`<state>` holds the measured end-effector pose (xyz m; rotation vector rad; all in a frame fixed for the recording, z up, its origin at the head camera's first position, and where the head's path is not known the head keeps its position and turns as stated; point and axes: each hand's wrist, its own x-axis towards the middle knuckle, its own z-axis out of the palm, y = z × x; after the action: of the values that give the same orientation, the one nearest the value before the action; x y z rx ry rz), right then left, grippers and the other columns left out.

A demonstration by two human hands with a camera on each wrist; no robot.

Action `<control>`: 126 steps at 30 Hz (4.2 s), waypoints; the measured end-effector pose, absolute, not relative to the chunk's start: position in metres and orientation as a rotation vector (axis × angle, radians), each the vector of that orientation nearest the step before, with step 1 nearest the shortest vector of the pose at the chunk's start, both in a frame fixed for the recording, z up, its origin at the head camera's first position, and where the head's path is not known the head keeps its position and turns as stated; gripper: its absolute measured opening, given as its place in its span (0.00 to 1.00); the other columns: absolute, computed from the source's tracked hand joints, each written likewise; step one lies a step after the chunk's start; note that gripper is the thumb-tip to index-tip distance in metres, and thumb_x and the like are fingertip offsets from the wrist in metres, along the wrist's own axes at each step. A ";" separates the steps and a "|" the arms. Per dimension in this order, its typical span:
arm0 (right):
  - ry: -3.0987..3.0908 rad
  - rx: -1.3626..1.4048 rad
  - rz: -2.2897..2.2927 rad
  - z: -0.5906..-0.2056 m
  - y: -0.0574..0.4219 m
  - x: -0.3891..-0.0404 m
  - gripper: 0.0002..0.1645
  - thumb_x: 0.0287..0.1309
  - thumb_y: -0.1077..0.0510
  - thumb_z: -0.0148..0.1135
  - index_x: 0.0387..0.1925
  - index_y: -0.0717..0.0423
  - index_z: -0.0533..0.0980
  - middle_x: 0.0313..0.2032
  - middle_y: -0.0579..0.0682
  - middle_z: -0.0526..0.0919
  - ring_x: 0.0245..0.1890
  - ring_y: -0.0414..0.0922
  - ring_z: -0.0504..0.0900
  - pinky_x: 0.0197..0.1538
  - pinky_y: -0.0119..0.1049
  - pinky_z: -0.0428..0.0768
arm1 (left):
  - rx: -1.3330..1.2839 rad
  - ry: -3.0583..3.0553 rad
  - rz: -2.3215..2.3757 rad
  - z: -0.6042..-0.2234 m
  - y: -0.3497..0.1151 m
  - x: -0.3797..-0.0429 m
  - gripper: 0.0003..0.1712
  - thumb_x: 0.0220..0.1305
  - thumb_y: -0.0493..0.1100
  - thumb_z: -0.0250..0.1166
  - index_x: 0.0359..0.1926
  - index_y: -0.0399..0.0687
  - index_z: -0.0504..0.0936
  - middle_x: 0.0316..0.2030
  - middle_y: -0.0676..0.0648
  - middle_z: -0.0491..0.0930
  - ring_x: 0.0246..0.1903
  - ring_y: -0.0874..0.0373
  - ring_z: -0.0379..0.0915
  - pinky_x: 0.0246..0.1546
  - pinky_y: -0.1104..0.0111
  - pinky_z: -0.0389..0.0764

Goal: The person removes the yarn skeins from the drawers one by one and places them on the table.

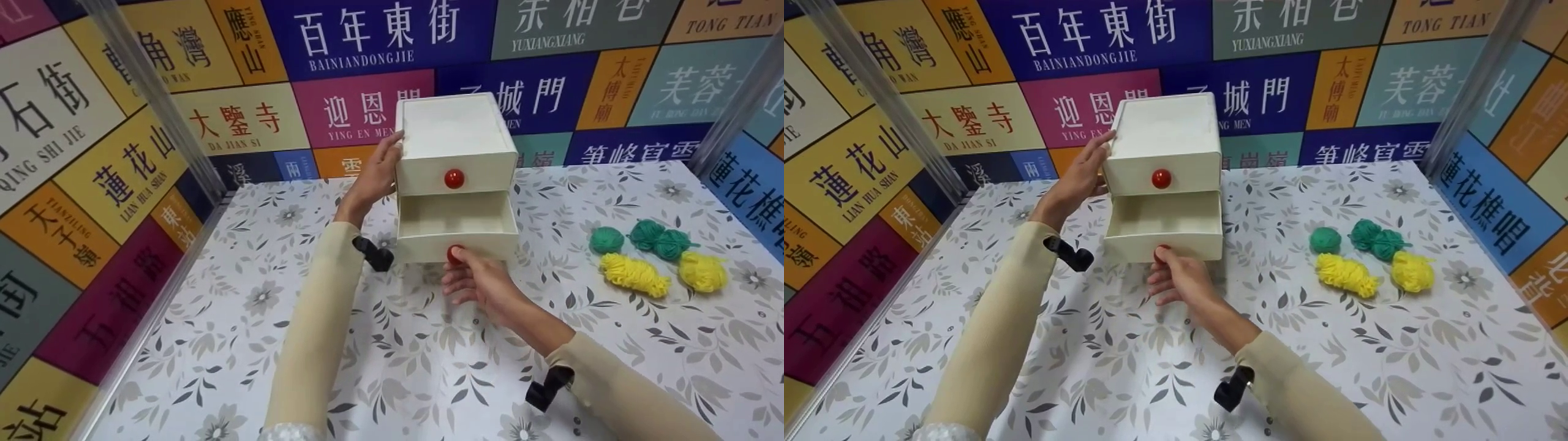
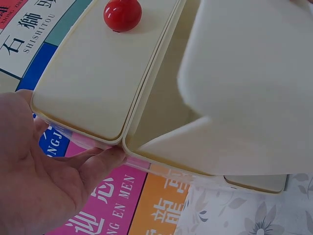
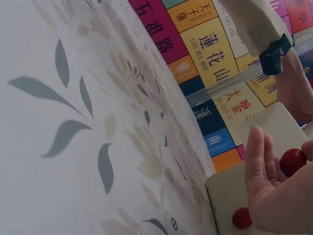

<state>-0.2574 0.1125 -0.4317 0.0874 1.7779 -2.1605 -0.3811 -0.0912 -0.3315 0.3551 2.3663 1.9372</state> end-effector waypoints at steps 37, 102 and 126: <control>2.025 0.187 -2.043 -0.424 0.105 -0.332 0.30 0.73 0.40 0.50 0.47 0.65 0.77 0.24 0.46 0.83 0.24 0.42 0.85 0.22 0.32 0.83 | 0.365 2.373 1.928 -0.332 -0.091 -0.381 0.27 0.82 0.49 0.40 0.77 0.57 0.56 0.72 0.36 0.60 0.62 0.39 0.70 0.65 0.43 0.75; 1.729 0.195 -1.998 -0.468 0.126 -0.320 0.15 0.73 0.51 0.54 0.48 0.60 0.71 0.29 0.50 0.88 0.28 0.43 0.88 0.30 0.28 0.86 | 0.351 2.380 1.911 -0.334 -0.092 -0.382 0.27 0.82 0.50 0.39 0.77 0.58 0.56 0.75 0.40 0.57 0.68 0.40 0.66 0.68 0.41 0.70; 1.854 0.111 -1.828 -0.468 0.132 -0.262 0.21 0.73 0.52 0.52 0.52 0.67 0.73 0.29 0.51 0.87 0.26 0.42 0.87 0.24 0.29 0.83 | 0.364 2.362 1.936 -0.333 -0.092 -0.383 0.27 0.82 0.50 0.40 0.77 0.58 0.57 0.72 0.38 0.61 0.63 0.42 0.70 0.66 0.45 0.75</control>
<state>-0.2621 0.1321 -0.4678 0.1112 1.8538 -1.8282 -0.3832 -0.0919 -0.3330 0.3637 2.3618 1.9358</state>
